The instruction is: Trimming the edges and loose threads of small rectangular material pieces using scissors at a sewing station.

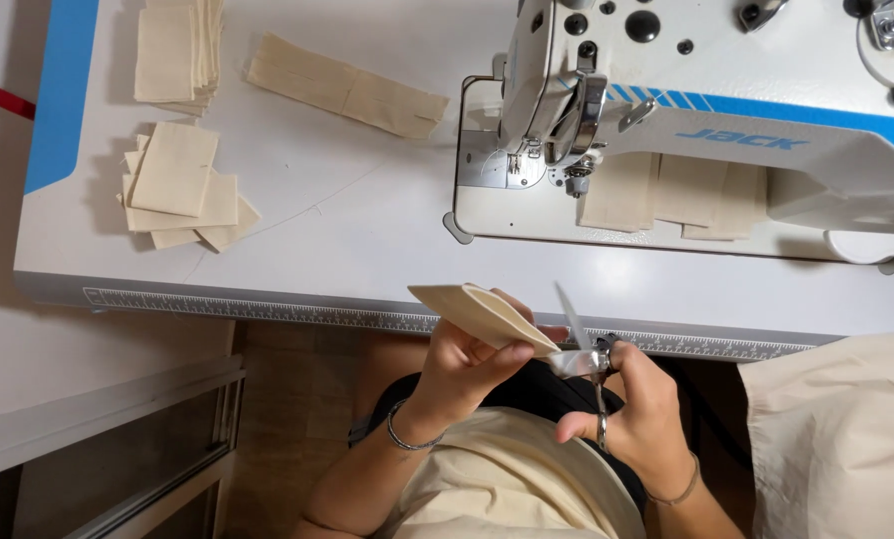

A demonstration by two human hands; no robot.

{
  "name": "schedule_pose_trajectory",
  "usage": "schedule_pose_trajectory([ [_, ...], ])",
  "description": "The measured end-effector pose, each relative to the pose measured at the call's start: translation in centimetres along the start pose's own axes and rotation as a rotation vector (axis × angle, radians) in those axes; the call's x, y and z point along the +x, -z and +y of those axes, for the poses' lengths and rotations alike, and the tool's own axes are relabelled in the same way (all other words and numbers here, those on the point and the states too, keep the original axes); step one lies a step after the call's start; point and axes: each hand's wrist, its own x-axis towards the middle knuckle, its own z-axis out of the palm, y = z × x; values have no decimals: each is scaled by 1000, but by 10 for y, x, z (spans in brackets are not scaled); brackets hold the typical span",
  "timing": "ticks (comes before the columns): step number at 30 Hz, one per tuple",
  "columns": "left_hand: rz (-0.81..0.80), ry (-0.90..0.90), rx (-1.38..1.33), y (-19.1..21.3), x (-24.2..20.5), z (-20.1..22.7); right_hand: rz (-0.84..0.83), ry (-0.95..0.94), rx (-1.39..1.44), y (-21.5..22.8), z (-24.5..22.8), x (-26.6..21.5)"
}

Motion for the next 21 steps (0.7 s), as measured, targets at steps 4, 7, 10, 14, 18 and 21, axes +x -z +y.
schedule_pose_trajectory([
  [4, -10, -34, 39, 7, 0, -8, 13, 72, -158, 17, -14, 4],
  [7, -20, -65, 48, 6, 3, -8, 25, 112, -268, 28, -26, 14],
  [10, 23, -70, 218, 4, 4, -5, 28, 127, -294, 30, -31, 16],
  [14, 90, -41, 165, 6, 3, -12, 40, 94, -328, 26, -31, 13],
  [18, 162, -11, 247, 2, 4, -12, 68, 79, -380, 22, -29, 11],
  [21, 161, -6, 274, -4, 7, -7, 85, 75, -448, 19, -22, 6],
])
